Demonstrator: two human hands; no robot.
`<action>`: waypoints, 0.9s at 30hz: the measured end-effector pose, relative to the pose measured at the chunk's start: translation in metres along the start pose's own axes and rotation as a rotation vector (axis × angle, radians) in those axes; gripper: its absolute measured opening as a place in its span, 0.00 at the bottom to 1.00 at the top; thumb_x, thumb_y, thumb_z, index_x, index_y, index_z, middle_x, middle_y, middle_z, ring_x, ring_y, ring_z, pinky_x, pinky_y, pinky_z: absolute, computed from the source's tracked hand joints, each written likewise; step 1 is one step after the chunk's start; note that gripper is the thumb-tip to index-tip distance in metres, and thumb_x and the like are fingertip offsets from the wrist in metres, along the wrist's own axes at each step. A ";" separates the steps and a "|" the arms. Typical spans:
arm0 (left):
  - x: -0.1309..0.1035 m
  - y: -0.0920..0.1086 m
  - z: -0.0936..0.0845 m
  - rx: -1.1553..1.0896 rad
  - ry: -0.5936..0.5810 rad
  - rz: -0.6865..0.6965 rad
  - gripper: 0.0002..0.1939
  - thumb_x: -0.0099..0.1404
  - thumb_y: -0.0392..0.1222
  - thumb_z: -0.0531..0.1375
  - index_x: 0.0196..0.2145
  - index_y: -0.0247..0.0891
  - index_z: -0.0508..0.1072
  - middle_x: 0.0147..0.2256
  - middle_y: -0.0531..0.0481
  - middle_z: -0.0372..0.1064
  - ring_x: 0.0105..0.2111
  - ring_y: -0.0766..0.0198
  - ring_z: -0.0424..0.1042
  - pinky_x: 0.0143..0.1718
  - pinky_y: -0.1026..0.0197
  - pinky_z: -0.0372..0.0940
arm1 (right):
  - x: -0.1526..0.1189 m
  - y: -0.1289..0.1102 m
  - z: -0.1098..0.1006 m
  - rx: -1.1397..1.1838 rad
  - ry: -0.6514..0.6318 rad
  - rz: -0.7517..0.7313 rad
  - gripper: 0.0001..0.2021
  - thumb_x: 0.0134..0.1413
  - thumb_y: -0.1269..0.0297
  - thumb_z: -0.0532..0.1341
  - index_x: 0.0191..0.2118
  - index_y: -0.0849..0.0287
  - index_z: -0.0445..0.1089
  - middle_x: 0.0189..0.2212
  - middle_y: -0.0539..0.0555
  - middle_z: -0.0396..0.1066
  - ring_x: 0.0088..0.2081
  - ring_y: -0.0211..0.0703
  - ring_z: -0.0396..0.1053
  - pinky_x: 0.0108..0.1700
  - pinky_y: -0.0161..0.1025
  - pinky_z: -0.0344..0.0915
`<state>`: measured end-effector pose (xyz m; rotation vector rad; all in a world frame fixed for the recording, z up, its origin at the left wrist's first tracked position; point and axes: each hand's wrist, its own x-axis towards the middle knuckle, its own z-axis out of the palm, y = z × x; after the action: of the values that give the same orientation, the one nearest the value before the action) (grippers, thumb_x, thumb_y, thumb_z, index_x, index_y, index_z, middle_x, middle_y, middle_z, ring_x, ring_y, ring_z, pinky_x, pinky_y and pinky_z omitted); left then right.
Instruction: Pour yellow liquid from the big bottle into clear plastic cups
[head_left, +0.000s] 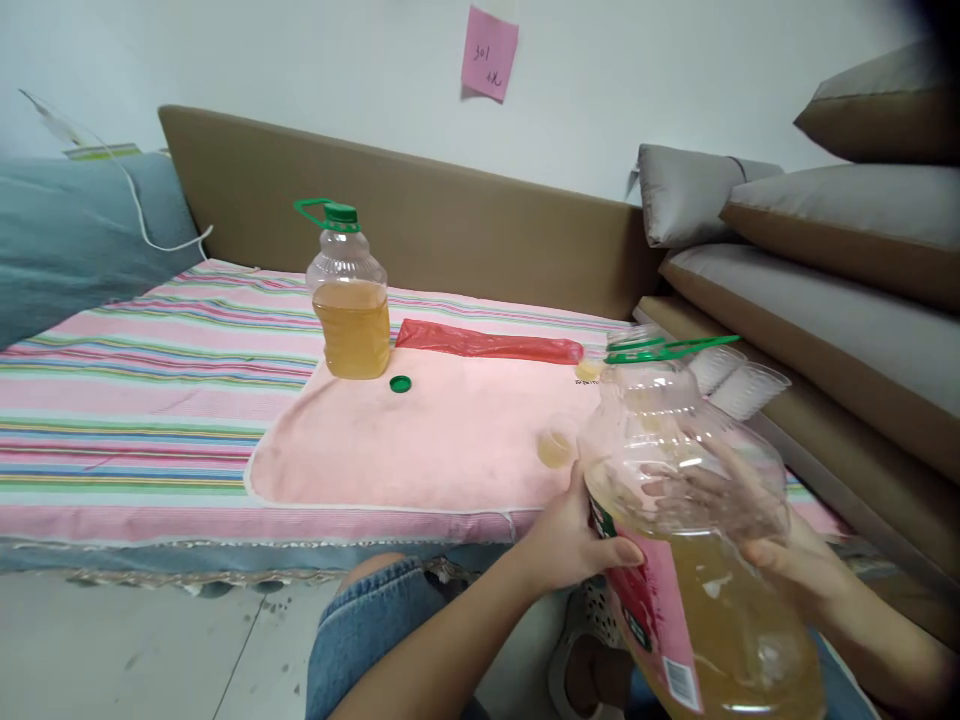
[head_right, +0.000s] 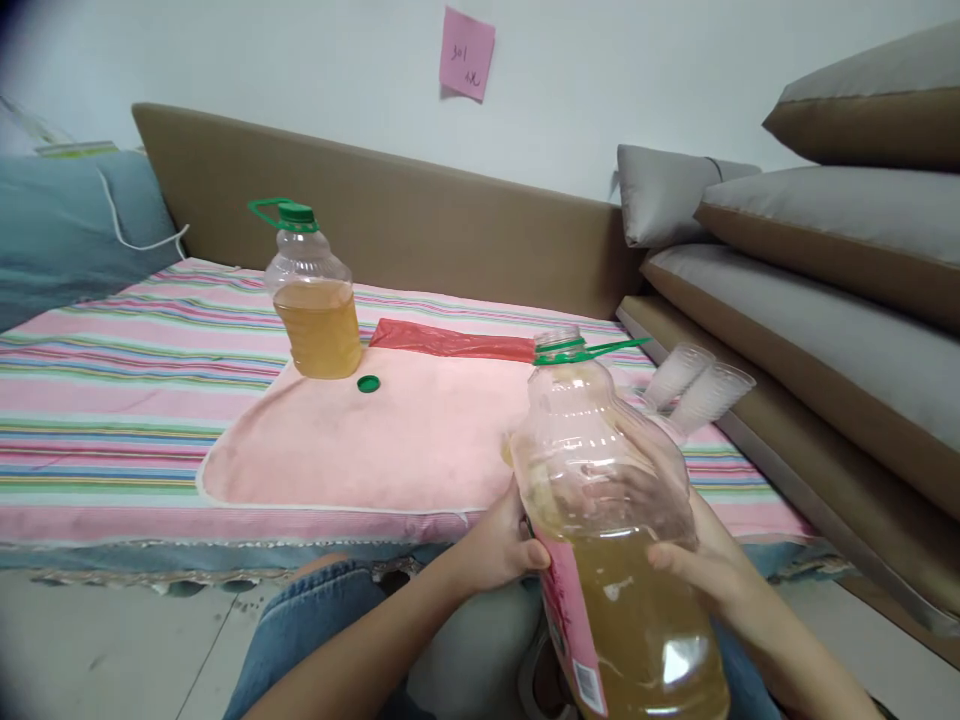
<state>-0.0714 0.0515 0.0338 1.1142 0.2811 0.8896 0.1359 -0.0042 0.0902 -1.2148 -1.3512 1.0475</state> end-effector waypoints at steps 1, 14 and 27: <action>-0.003 0.007 -0.005 0.069 0.000 0.016 0.58 0.38 0.69 0.68 0.61 0.37 0.55 0.59 0.34 0.60 0.61 0.38 0.56 0.60 0.40 0.52 | -0.001 0.005 0.005 0.008 0.014 -0.030 0.36 0.41 0.50 0.69 0.59 0.39 0.63 0.60 0.55 0.65 0.61 0.61 0.61 0.59 0.55 0.63; -0.048 0.099 -0.077 0.434 0.188 0.139 0.49 0.42 0.68 0.67 0.57 0.38 0.63 0.54 0.40 0.68 0.53 0.43 0.67 0.54 0.50 0.61 | 0.052 0.009 0.128 0.253 0.005 -0.346 0.52 0.34 0.46 0.73 0.66 0.43 0.49 0.53 0.58 0.70 0.56 0.62 0.67 0.59 0.62 0.61; -0.070 0.112 -0.083 0.339 1.240 0.222 0.32 0.68 0.60 0.46 0.65 0.45 0.47 0.68 0.46 0.40 0.68 0.53 0.42 0.65 0.53 0.49 | 0.157 0.009 0.263 0.359 -0.055 -0.551 0.54 0.34 0.46 0.74 0.66 0.45 0.45 0.52 0.58 0.68 0.54 0.59 0.67 0.56 0.61 0.62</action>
<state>-0.2192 0.0714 0.0779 0.7629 1.3807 1.7067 -0.1237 0.1569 0.0672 -0.5071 -1.3593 0.8735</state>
